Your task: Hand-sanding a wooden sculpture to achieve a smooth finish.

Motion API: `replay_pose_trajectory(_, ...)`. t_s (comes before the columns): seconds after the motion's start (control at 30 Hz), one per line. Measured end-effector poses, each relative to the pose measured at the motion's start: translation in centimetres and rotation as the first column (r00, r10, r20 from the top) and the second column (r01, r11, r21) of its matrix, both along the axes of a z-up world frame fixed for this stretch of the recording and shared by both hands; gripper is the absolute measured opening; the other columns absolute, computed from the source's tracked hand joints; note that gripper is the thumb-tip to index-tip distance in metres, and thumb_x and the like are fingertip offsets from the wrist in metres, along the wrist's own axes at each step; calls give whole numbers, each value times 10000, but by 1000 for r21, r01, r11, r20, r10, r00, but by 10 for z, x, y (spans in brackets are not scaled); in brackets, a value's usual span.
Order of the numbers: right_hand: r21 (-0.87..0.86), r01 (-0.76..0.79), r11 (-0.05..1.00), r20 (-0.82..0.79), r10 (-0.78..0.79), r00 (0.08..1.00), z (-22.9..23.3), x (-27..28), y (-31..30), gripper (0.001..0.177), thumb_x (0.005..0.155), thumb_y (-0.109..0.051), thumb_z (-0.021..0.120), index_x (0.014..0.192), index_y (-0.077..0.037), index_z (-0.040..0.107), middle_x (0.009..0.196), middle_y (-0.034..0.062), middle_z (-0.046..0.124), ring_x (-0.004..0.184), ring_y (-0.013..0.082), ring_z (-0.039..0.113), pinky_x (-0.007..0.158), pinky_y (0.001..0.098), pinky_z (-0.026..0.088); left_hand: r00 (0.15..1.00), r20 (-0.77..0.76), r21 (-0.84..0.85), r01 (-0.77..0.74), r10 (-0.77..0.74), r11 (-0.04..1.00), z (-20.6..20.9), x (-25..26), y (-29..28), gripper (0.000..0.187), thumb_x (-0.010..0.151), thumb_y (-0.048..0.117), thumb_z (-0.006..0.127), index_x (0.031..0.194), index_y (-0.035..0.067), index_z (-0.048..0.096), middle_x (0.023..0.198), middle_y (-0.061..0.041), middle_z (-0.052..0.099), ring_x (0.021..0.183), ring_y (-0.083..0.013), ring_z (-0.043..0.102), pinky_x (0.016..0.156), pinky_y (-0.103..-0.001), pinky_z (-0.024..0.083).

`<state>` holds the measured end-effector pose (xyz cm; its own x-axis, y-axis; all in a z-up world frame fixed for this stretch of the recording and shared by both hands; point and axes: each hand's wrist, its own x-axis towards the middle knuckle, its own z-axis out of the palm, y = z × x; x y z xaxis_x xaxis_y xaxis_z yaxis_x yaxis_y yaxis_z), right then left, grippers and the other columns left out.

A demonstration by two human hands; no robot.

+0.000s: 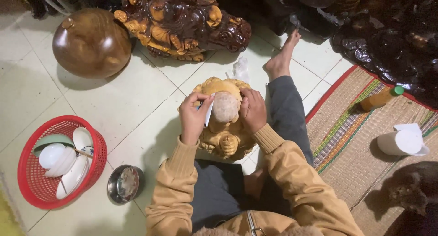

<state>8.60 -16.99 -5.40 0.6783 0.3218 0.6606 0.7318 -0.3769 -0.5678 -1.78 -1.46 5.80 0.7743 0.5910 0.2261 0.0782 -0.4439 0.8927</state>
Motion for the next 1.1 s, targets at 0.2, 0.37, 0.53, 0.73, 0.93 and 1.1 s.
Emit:
replay_pose_trajectory(0.2,-6,5,1000,8,-5,1000,2,-2,-1,443,1065,-249,268,1254,-77,630,1103,151,628,1032,337,646,876,433,516,995,99,80,12,-20,997,-7,25,3,115,875,172,825,851,97,740,805,-98,732,852,-253,711,858,-393,537)
replay_pose_trajectory(0.37,-13,19,1000,31,-19,999,2,1,0,441,1068,-259,266,1254,-88,627,1098,138,630,1032,325,648,874,429,517,988,154,81,-17,4,997,3,7,-9,90,907,126,787,858,82,726,808,-107,724,858,-254,715,852,-383,537)
replay_pose_trajectory(0.53,-166,-143,976,-177,113,978,52,-15,-26,376,1059,-182,441,1355,29,538,1313,270,587,1176,473,595,983,529,488,995,92,177,14,-31,984,0,-8,0,99,870,132,828,867,89,739,818,-125,718,875,-298,715,833,-381,536)
replay_pose_trajectory(0.73,-9,-55,998,-385,47,922,99,16,-21,381,943,-155,593,1305,-34,601,1223,225,640,1025,419,643,857,525,516,962,-113,114,263,-250,958,-42,62,47,162,811,204,883,885,126,762,870,-109,743,930,-307,707,891,-430,507)
replay_pose_trajectory(0.93,621,466,631,-762,343,550,-59,70,-48,424,1003,-184,516,1380,-3,585,1423,183,607,1311,230,584,1130,291,453,970,-175,226,207,-170,952,3,23,40,92,932,180,835,932,132,756,867,-109,712,923,-236,684,896,-377,492)
replay_pose_trajectory(1.1,744,457,488,-668,540,511,29,198,-7,1152,664,-829,341,1613,-282,-15,1733,45,-89,1560,375,-116,1147,742,44,977,-54,239,215,-208,947,34,12,16,85,861,42,784,887,-10,721,828,-68,694,730,-167,593,721,-271,492)
